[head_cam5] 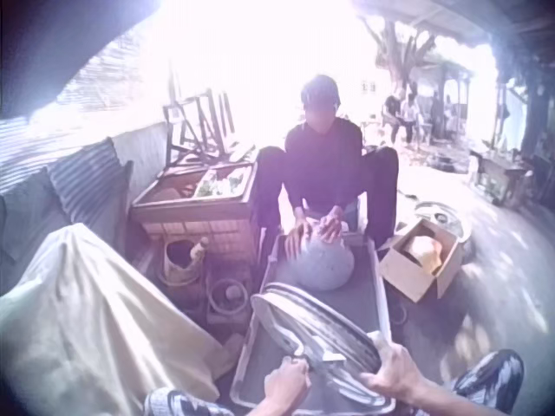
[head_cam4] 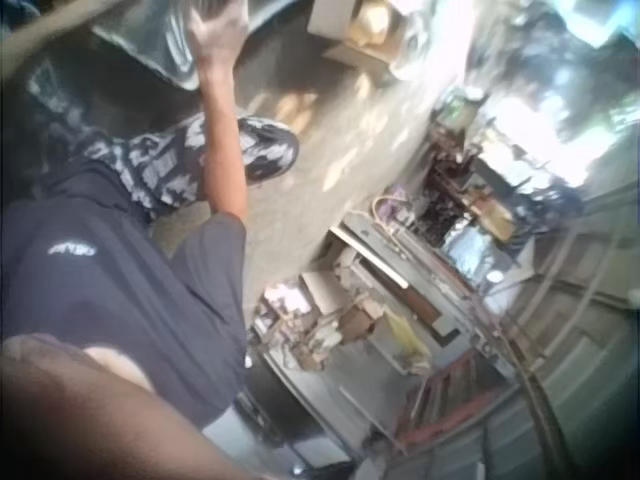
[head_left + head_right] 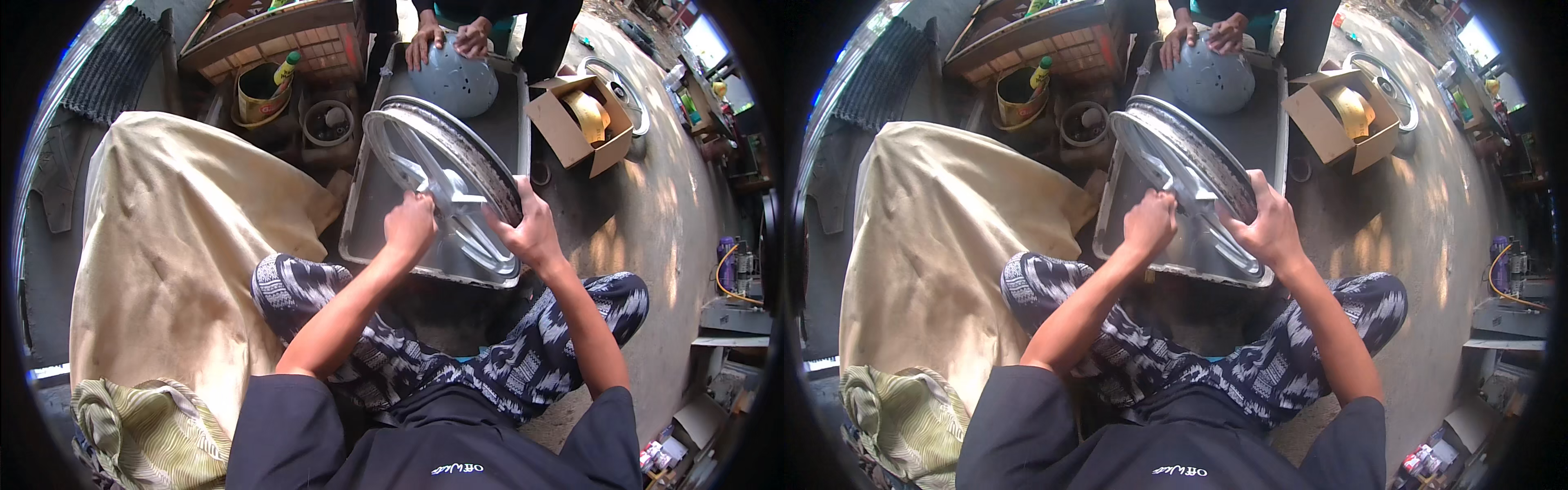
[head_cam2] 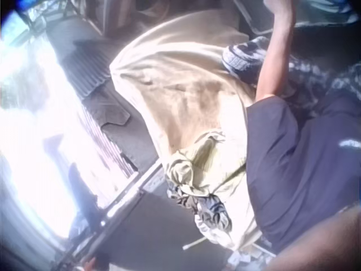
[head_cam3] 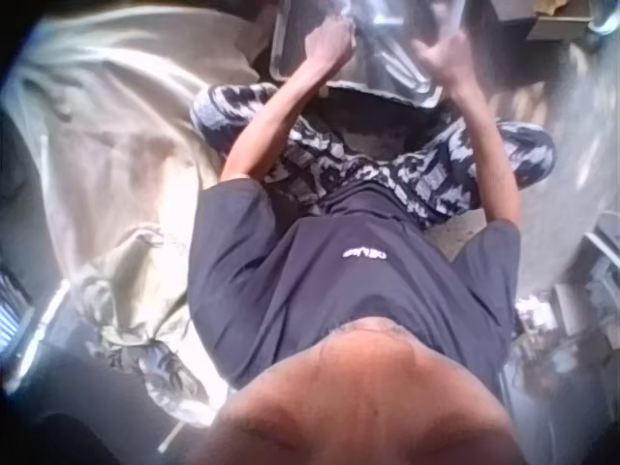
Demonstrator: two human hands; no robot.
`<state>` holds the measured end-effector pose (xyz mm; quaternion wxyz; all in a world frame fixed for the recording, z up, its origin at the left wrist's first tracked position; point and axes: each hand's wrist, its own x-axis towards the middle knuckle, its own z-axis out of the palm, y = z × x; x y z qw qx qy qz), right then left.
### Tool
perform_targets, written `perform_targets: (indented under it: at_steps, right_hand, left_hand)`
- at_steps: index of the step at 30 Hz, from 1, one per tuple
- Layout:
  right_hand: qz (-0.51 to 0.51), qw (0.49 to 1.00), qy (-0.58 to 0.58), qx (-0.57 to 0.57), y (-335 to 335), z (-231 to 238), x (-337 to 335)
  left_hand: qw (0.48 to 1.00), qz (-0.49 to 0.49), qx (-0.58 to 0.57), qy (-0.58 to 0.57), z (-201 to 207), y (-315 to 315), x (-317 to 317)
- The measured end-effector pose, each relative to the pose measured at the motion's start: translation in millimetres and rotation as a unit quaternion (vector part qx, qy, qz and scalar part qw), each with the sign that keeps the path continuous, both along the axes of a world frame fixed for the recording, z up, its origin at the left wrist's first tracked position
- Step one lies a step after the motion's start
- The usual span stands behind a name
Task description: The person sands the surface of a motorcycle wheel rim by hand using a small piece of sandpaper. They rotate the rim within a plastic basin to reach all areas and then use their hands to wipe the dust off the rim.
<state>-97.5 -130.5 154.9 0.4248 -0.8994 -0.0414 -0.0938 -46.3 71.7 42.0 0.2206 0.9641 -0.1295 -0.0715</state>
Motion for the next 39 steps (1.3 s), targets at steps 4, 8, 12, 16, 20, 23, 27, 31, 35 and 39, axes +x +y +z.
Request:
perform_targets:
  at_steps: [4,8,12,16,20,23,27,31,35,39]
  right_hand:
    - [-0.011,1.0,0.002,0.01,-0.6,-1.9,-0.2]
    - [-0.018,1.0,0.01,0.009,7.5,-0.1,-1.2]
    - [-0.029,1.0,-0.004,-0.005,7.2,-6.1,2.3]
    - [-0.04,0.999,0.014,0.006,13.6,-5.3,1.2]
    - [-0.055,0.998,0.012,0.01,21.2,-1.1,2.7]
    - [-0.069,0.997,0.009,-0.014,22.4,-5.7,-1.3]
    - [-0.065,0.998,0.002,0.001,27.5,-3.7,-2.5]
    - [-0.072,0.997,0.009,-0.008,26.2,-2.0,-4.5]
    - [-0.072,0.997,0.004,0.005,23.7,-5.5,-1.1]
    - [-0.075,0.997,0.014,0.014,31.7,-5.7,0.9]
  left_hand:
    - [0.999,0.038,-0.014,-0.016,6.9,-2.0,-5.1]
    - [1.0,0.013,0.006,-0.004,10.8,-7.5,-8.1]
    - [0.998,0.042,-0.003,-0.041,8.9,-2.1,-3.3]
    - [0.999,0.034,0.008,-0.006,14.7,-11.8,-16.7]
    - [0.997,0.064,0.021,-0.028,8.0,-5.2,3.0]
    - [0.998,0.054,0.018,0.008,17.0,-13.8,-10.5]
    - [0.998,0.064,0.016,-0.012,4.2,-1.9,-0.5]
    - [0.999,0.03,0.027,0.023,15.8,-12.7,-13.5]
    - [0.999,0.03,0.015,0.007,16.7,-10.4,-12.7]
    - [0.999,0.043,0.018,0.006,14.2,-16.5,-17.2]
